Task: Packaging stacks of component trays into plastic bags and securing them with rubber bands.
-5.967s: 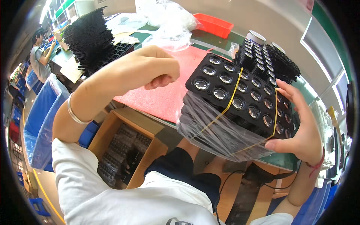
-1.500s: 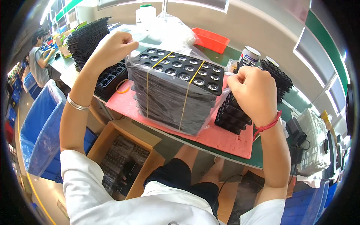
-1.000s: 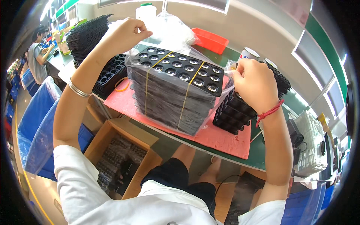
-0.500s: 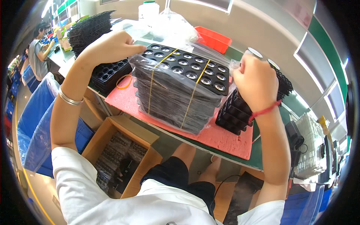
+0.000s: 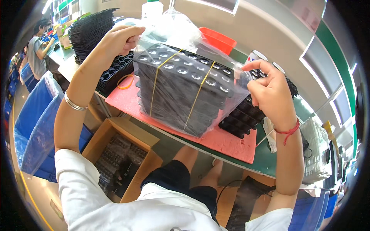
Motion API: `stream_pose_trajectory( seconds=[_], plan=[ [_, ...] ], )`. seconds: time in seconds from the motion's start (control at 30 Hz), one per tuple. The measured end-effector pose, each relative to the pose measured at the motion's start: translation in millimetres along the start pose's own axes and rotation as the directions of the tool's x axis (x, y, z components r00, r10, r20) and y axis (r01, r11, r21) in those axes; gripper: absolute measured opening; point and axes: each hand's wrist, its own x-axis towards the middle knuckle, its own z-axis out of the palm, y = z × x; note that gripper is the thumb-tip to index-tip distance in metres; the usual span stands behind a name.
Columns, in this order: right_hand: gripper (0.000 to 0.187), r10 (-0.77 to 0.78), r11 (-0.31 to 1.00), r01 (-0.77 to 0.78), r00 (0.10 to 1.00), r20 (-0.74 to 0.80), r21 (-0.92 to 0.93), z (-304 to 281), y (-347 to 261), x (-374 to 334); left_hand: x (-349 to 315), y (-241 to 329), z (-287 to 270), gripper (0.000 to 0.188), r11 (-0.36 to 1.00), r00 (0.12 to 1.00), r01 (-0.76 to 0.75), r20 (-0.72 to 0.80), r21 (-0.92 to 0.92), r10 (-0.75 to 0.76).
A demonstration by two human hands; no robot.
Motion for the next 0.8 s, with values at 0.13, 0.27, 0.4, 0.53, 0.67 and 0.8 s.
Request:
stream_pose_trajectory(
  seconds=[0.13, 0.27, 0.4, 0.53, 0.67, 0.8],
  plan=[
    [0.023, -0.056, 0.998, 0.056, 0.995, -0.08, 0.001, -4.1, -5.9, 2.0, 3.9, 4.1, 8.0, 0.035, 0.99, 0.991, -0.055, -0.128, -0.127, 0.038],
    [0.021, -0.118, 0.992, 0.113, 0.986, -0.116, -0.047, -9.7, -8.0, 12.8, 12.3, 13.4, 16.5, 0.035, 0.979, 0.966, -0.084, -0.255, -0.183, 0.035],
    [0.017, -0.175, 0.983, 0.157, 0.963, -0.203, -0.099, -23.5, -19.3, 22.7, 24.5, 22.5, 17.7, 0.036, 0.949, 0.943, -0.224, -0.294, -0.223, 0.153],
    [0.017, -0.262, 0.959, 0.231, 0.942, -0.208, -0.163, -31.4, -29.2, 28.8, 40.9, 16.5, 2.8, 0.036, 0.919, 0.924, -0.198, -0.378, -0.341, 0.059],
    [0.015, -0.393, 0.905, 0.322, 0.883, -0.256, -0.279, -41.2, -41.2, 37.5, 57.2, 21.2, -3.4, 0.035, 0.876, 0.84, -0.317, -0.537, -0.364, 0.08],
    [0.013, -0.295, 0.945, 0.24, 0.917, -0.269, -0.221, -48.5, -56.6, 44.8, 67.8, 32.6, 3.5, 0.037, 0.871, 0.832, -0.31, -0.552, -0.382, 0.054]
  ],
)
